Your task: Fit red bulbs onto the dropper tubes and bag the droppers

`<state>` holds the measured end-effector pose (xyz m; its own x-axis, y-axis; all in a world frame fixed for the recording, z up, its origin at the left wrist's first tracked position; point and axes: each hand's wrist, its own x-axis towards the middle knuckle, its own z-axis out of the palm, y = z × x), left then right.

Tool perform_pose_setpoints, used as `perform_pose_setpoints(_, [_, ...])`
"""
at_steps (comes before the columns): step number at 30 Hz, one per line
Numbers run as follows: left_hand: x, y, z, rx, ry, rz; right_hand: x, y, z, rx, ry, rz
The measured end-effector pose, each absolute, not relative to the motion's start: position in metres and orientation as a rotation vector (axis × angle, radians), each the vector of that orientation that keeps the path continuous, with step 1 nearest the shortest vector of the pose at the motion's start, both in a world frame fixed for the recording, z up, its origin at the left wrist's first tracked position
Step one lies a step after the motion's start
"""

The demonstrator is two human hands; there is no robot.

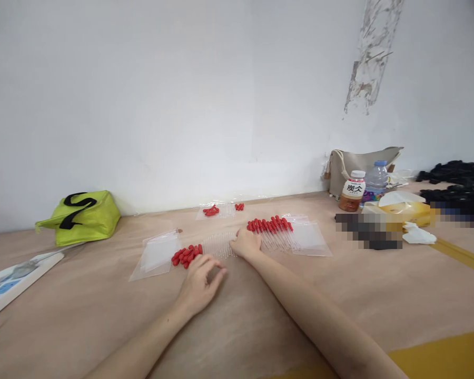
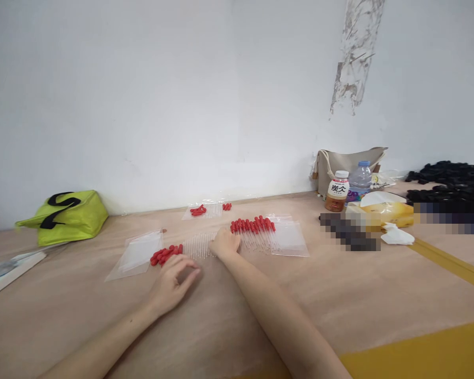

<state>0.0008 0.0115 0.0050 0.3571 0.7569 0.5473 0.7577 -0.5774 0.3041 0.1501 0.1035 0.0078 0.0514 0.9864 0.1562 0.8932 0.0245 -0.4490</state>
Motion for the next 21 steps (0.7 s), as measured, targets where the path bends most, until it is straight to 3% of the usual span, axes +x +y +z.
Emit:
perform_pose_setpoints(5, [-0.041,0.039,0.019,-2.055,-1.767,-0.932,0.146,0.11,0.014,-1.998,-1.842,0.41])
perform_pose_setpoints(13, [-0.043,0.051,0.012,-1.971,-1.808,-0.634,0.148,0.118,0.016,-2.04,-1.825,0.489])
perform_pose_setpoints(21, [-0.04,0.052,0.01,-1.917,-1.72,-0.703,0.146,0.121,0.018,-2.028,-1.858,0.453])
